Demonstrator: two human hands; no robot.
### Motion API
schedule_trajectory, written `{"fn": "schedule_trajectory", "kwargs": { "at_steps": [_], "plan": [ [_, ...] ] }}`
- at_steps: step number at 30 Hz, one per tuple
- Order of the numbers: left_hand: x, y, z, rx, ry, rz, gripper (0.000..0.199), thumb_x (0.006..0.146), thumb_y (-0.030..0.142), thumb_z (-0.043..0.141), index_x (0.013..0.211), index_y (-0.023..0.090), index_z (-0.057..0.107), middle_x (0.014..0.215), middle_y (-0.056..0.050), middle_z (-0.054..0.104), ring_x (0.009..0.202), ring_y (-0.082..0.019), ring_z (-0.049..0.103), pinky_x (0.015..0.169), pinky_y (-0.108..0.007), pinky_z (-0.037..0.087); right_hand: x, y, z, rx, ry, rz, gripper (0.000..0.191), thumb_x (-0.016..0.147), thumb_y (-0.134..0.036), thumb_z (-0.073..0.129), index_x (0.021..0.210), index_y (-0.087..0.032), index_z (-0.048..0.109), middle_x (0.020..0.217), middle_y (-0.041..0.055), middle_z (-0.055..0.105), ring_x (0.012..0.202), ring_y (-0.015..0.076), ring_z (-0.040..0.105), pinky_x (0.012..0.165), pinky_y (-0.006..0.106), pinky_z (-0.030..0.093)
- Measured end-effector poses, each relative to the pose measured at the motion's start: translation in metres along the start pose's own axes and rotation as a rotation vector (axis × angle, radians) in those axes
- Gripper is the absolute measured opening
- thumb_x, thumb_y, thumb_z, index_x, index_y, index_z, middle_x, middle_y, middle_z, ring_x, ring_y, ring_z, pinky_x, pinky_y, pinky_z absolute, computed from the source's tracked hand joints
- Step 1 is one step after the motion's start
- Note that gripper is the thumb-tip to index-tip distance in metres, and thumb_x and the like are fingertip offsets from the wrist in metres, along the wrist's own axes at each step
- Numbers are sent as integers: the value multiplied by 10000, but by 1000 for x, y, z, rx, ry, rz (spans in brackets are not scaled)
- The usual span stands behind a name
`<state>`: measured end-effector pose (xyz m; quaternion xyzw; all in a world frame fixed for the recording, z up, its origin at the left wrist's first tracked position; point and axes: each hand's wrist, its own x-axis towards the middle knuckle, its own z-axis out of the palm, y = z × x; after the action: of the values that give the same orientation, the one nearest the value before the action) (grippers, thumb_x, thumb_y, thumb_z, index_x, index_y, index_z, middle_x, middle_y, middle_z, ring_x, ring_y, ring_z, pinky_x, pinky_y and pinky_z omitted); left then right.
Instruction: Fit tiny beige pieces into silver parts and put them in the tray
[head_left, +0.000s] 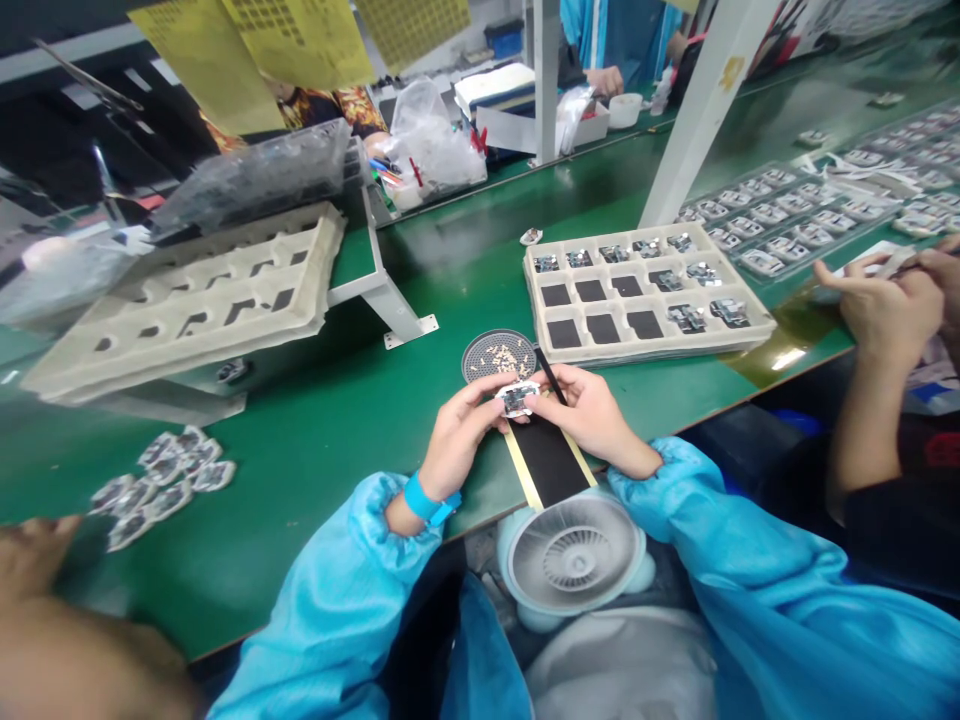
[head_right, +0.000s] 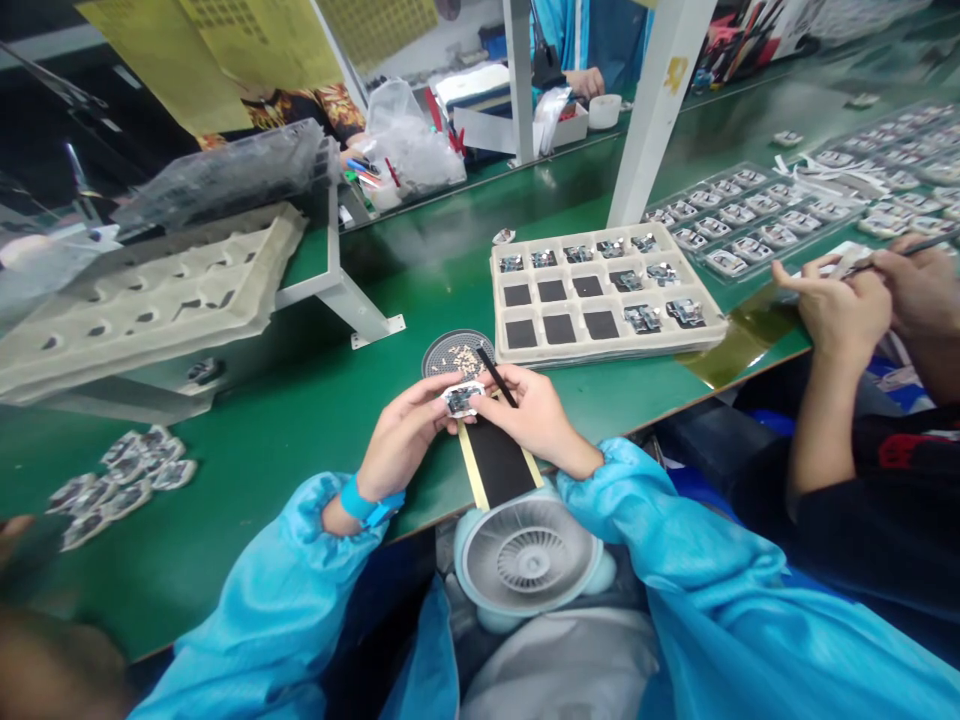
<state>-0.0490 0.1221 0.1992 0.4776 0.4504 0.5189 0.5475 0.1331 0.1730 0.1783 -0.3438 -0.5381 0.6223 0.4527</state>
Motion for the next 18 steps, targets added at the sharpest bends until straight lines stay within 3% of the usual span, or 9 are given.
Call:
{"fn": "schedule_trajectory", "kwargs": {
  "at_steps": [2, 8, 14, 18],
  "plan": [
    [0, -1, 1, 85, 19, 4, 376, 929, 357, 669, 1268, 195, 677, 1064, -93, 748, 836, -190, 720, 682, -275, 567, 0, 2, 0, 10, 8, -10, 321, 726, -328, 852, 969, -176, 708, 911, 35, 739, 798, 157, 691, 773, 307, 576],
    [-6, -5, 4, 501, 177, 85, 294, 881, 378, 720, 1084, 166, 734, 998, -79, 764, 856, -202, 710, 815, -319, 576, -3, 1, 2, 28, -64, -2, 288, 766, -314, 814, 990, -162, 718, 910, 34, 734, 824, 161, 682, 802, 306, 569],
    [-11, -1, 5, 657, 229, 146, 238, 833, 336, 764, 1014, 183, 757, 952, -47, 778, 849, -191, 721, 823, -296, 585, -11, -8, 4, -94, -59, -109, 186, 836, -267, 725, 976, -159, 669, 869, 1, 649, 772, 113, 603, 681, 215, 504],
    [-17, -2, 5, 714, 320, 198, 218, 781, 278, 793, 987, 207, 776, 914, -19, 784, 813, -171, 720, 799, -246, 585, -16, -16, -2, -184, -112, -191, 163, 882, -286, 665, 992, -168, 640, 951, 18, 621, 855, 116, 597, 738, 205, 506]
  ]
}}
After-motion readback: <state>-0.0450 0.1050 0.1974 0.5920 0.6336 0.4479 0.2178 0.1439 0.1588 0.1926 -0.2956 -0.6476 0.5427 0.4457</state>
